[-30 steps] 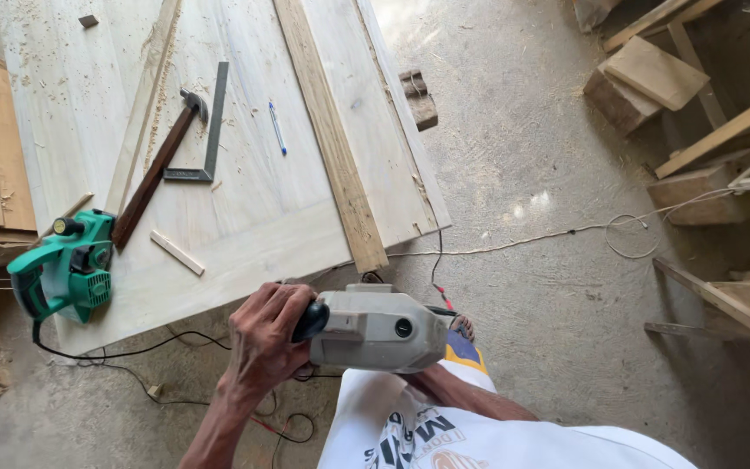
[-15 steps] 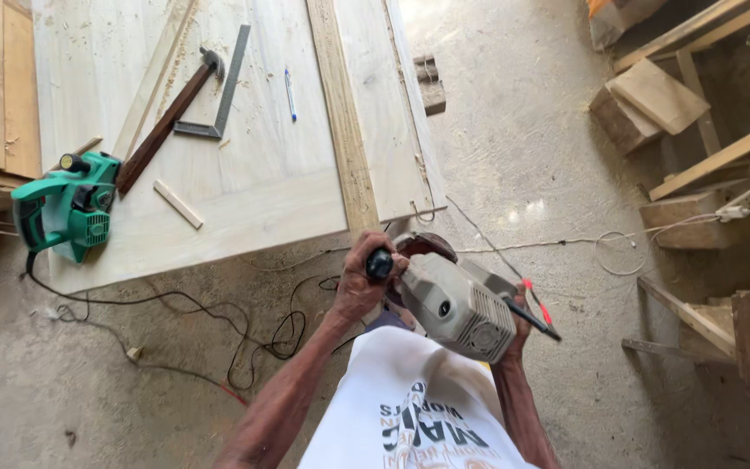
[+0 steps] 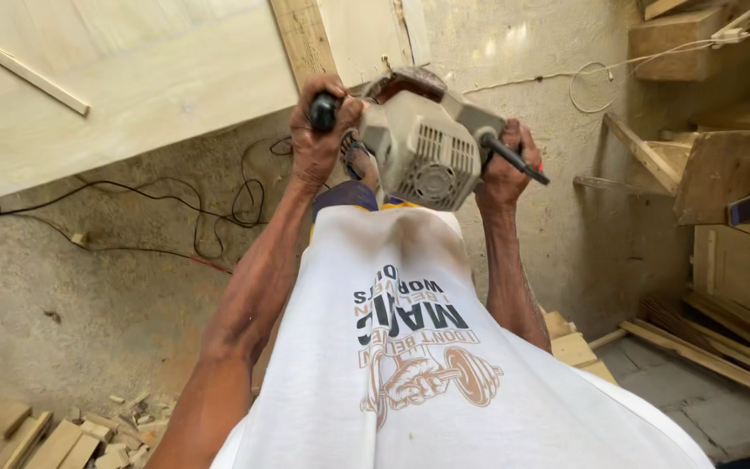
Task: The person aligns and hammers nails into wooden planks to assemble a frame. They use a hammer, a metal ruler, and an electric planer to measure, fasten, and smooth the wood. The person repeatedly measures and adjusts the planks while working in a workshop.
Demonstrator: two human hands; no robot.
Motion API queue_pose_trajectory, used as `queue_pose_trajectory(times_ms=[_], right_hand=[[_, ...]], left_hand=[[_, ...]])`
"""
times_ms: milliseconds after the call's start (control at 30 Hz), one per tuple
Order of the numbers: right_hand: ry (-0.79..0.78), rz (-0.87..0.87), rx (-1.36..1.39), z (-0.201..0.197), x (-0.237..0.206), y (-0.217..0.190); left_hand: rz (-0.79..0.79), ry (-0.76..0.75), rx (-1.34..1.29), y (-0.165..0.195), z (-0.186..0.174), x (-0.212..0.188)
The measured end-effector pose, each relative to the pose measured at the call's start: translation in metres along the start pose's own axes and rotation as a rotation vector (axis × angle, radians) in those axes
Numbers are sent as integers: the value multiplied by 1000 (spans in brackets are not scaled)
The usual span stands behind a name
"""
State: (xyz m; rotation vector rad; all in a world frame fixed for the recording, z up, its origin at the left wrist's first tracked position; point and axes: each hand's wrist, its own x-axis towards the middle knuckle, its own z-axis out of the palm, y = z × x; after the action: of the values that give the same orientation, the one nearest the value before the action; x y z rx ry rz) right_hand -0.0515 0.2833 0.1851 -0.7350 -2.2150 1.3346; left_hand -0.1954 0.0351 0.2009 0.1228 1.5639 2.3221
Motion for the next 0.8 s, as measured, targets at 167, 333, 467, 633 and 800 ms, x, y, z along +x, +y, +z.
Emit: queue_pose_trajectory(times_ms=[167,333,467,633,800], right_hand=[[-55,164,195,25,32,3],[-198,99,260,40,60,9],[-209,7,27,48,82,18],[-327,84,231,58,96,33],[-294,-71,90,66,107,39]], left_hand=[[76,90,53,-19,-18,3],[196,210,198,-36,-26,2],[166,275,242,-45,-26,4],[306,414,488,-55,-28,7],[147,483,447,-43,-20,14]])
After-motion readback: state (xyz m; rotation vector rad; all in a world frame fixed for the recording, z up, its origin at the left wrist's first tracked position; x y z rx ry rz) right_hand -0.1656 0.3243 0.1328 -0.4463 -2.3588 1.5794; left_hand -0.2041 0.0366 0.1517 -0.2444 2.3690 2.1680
